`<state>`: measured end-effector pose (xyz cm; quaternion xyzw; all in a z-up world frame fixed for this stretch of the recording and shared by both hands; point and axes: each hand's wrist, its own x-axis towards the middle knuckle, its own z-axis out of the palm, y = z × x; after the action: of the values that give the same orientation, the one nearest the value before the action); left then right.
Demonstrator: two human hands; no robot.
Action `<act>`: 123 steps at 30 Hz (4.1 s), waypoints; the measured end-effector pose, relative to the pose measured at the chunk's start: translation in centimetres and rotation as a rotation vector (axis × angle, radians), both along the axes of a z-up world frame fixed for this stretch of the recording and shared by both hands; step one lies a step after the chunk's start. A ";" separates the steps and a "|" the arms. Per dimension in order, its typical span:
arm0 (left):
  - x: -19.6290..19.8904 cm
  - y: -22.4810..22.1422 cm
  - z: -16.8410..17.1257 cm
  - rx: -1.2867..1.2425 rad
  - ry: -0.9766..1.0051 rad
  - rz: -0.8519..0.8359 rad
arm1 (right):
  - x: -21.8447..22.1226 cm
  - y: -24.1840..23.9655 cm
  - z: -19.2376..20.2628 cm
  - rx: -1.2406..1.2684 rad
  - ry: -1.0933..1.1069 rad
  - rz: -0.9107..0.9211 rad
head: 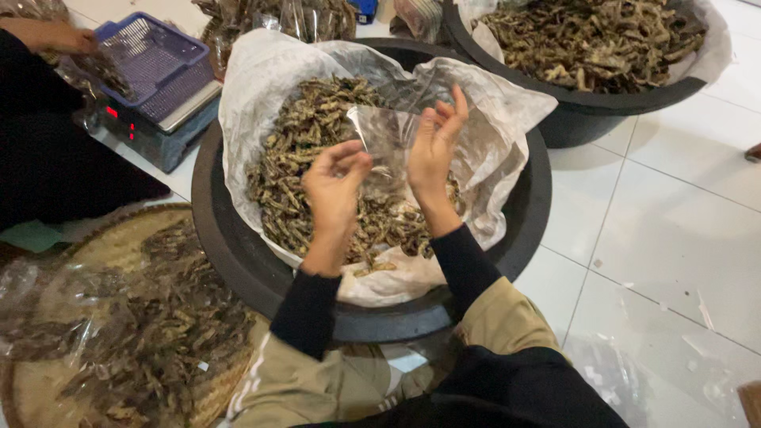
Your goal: The person scoops dried fish from a large bowl lined with a white cloth and places it into small clear plastic bags. They repeatedly fill the bags and set them aside on the floor.
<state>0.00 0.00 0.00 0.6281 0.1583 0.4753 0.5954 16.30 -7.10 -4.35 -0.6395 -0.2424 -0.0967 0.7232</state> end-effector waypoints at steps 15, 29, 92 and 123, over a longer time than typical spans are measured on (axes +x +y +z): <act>4.9 7.5 -11.4 -0.549 0.243 -0.675 | 8.6 -0.7 -8.3 -0.337 0.186 -0.218; 6.8 10.4 -17.5 -0.852 -0.401 -0.095 | -9.6 0.5 1.5 -0.346 -0.392 0.568; -1.8 16.0 -10.7 -1.420 -0.601 -0.027 | 7.5 11.3 -23.8 -1.308 -0.103 0.217; 4.2 11.7 -15.6 -1.717 -0.437 -0.042 | 5.5 0.8 14.6 0.025 0.175 1.224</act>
<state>4.18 11.72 -15.56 -0.1377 0.3315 0.2909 0.8869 21.82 -6.34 10.29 -0.3815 -0.5041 0.3857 0.6720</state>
